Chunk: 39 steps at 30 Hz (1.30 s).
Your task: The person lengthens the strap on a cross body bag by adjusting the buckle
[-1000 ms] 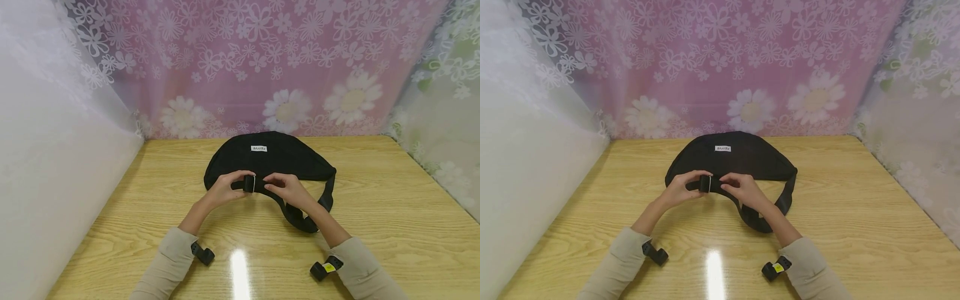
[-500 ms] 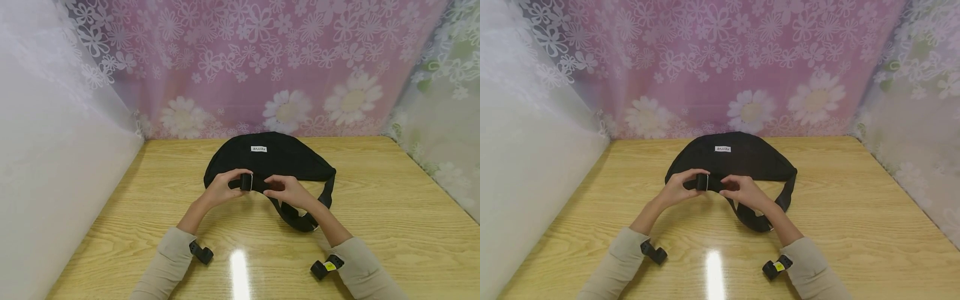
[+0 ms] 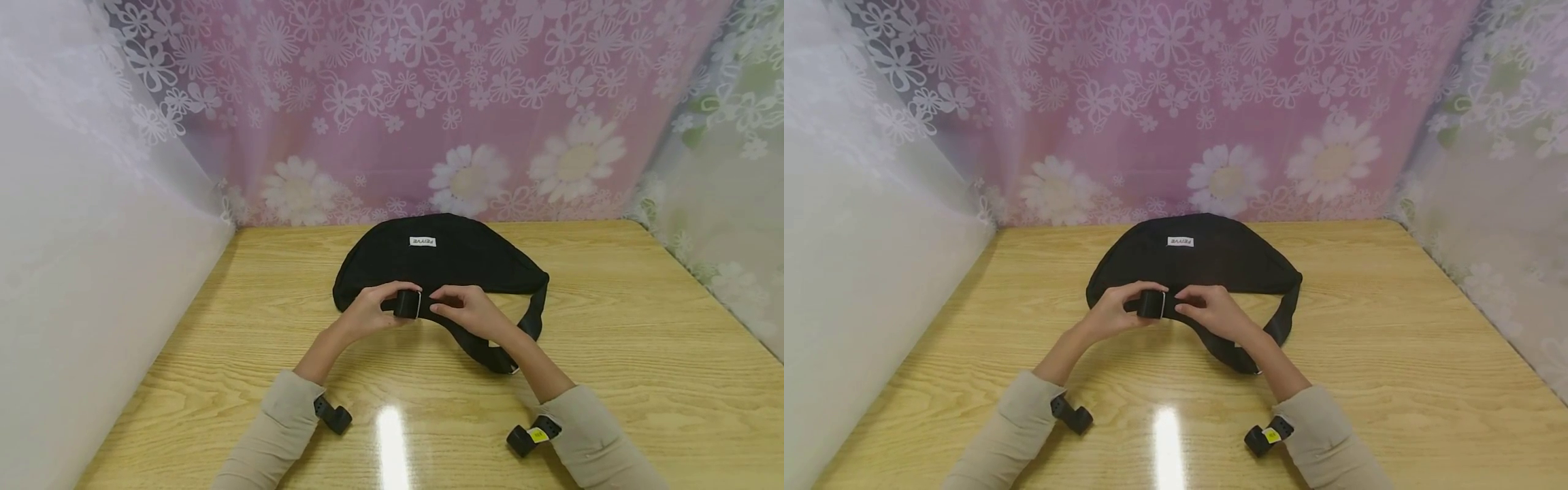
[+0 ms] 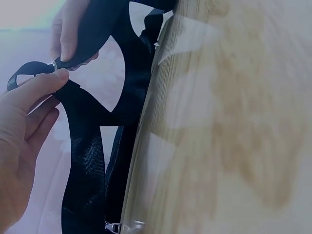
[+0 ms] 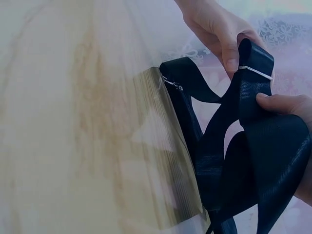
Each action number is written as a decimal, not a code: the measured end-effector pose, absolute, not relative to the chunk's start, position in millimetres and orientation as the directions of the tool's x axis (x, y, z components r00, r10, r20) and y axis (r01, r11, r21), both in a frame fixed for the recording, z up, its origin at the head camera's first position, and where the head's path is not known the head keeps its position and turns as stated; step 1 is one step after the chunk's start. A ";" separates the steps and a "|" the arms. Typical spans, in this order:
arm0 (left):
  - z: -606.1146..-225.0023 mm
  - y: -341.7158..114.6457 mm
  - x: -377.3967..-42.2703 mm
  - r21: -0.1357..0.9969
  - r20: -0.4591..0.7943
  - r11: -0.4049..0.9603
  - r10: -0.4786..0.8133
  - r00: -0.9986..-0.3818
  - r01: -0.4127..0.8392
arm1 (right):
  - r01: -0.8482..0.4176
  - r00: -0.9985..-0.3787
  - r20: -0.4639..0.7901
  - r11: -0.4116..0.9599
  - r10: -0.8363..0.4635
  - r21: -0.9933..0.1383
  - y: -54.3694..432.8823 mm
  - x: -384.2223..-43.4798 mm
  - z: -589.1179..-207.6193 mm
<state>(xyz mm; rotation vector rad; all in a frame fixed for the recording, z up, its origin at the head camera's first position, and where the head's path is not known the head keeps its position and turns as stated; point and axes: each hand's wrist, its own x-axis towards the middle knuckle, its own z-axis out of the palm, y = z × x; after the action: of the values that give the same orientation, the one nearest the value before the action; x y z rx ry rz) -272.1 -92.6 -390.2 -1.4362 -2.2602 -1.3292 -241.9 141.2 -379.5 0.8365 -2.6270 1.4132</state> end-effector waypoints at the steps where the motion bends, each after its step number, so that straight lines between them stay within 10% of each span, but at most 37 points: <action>1: -390.5 -92.5 -272.1 0.590 0.542 0.148 0.656 -0.525 0.794 | -0.474 -0.855 0.277 0.443 -0.439 -0.761 140.9 -241.9 -379.6; 21: -389.0 -96.1 -274.7 0.593 0.572 0.145 0.616 -0.542 0.792 | -0.479 -0.860 0.303 0.448 -0.411 -0.755 131.9 -218.0 -344.2; 39: -390.8 -94.0 -274.2 0.497 0.573 0.166 0.674 -0.466 0.852 | -0.751 -0.659 0.525 0.509 -0.538 -0.421 125.3 -233.7 -377.6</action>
<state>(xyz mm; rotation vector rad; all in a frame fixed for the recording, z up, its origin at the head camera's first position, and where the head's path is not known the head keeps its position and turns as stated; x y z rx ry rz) -274.2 -94.0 -390.8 -1.4832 -2.2204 -1.1835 -233.7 125.3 -377.6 1.0764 -2.4282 0.9121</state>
